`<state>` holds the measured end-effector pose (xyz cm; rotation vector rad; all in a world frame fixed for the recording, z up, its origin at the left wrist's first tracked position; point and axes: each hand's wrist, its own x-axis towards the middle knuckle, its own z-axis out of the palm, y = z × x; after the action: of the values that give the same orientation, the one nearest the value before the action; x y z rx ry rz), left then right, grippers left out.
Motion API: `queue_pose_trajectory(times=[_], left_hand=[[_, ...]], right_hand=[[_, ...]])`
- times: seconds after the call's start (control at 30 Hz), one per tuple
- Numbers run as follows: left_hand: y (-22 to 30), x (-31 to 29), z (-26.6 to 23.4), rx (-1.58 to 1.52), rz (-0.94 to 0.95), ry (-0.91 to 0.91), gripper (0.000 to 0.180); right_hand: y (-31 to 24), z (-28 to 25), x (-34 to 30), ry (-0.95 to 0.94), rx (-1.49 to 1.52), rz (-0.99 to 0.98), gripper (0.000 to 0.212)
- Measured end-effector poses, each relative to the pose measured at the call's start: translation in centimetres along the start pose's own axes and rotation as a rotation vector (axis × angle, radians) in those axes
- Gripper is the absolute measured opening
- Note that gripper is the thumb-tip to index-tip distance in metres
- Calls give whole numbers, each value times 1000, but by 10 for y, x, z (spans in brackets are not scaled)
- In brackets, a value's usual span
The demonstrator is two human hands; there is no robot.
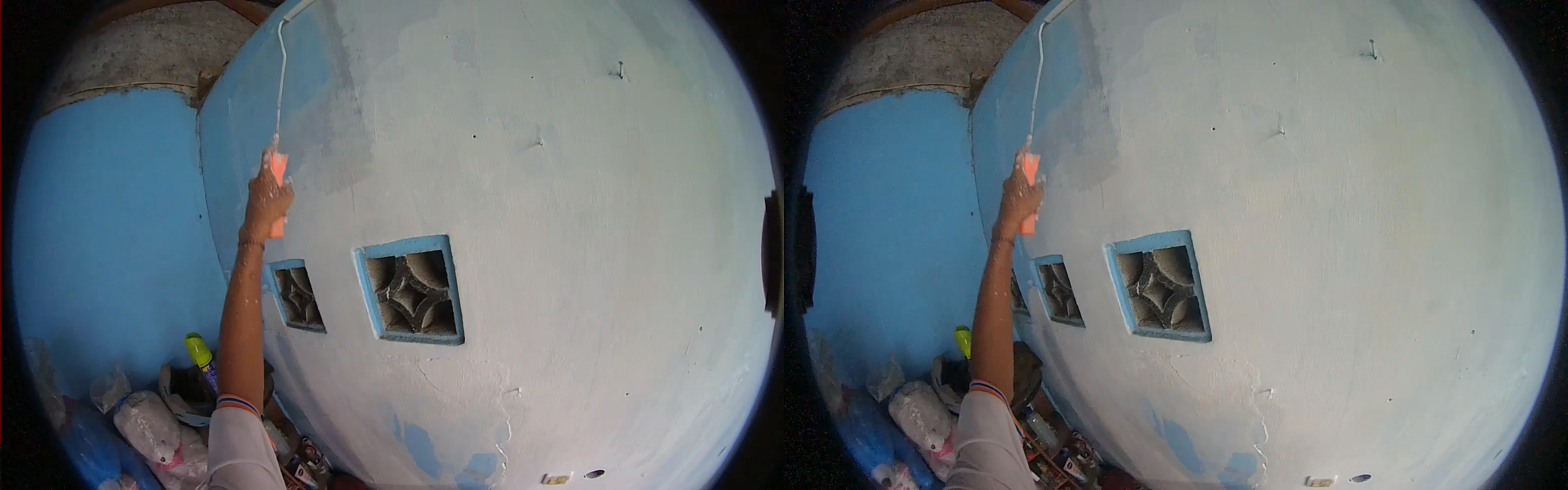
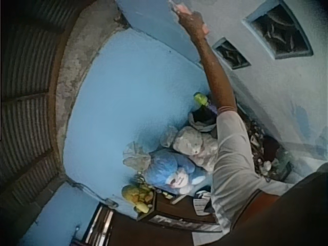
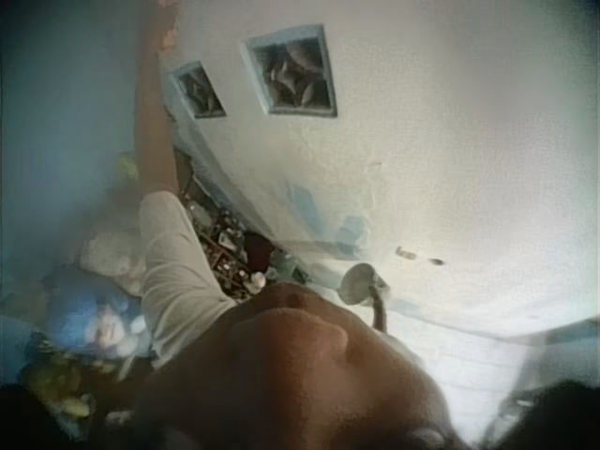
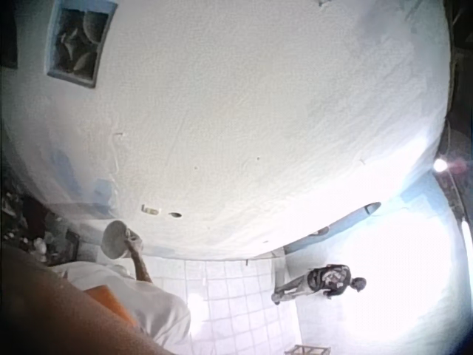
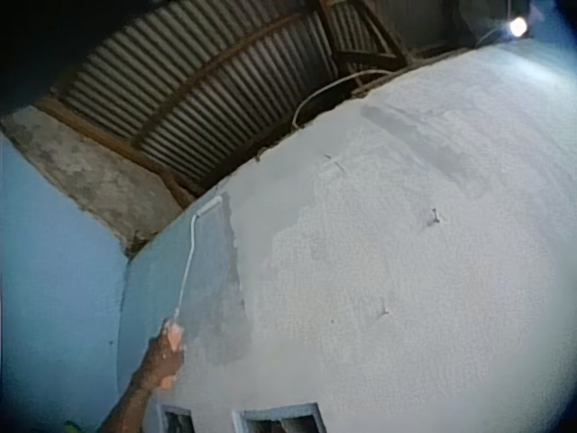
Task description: The person dips a paint roller into a bucket of paint and paints the wall with the roller.
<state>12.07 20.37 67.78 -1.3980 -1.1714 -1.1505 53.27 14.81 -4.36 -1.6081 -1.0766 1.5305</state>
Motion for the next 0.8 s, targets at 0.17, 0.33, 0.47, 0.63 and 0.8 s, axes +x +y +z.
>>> queue_pose_trajectory(times=[0.17,0.33,0.47,0.63,0.8], left_hand=[[-3,-90,38,-37,-85,-104,67],[101,-333,7,-197,-546,-548,56],[161,-390,-17,-360,-886,-587,54],[65,-267,12,-15,-276,-291,69],[-21,-37,1,-7,-206,-166,68]], right_hand=[[16,-7,-31,20,-40,34,35],[7,-1,-40,-7,-83,5,35],[-3,6,-42,18,51,-24,36],[7,1,-32,6,245,-166,30],[1,11,-31,30,232,-171,33]])
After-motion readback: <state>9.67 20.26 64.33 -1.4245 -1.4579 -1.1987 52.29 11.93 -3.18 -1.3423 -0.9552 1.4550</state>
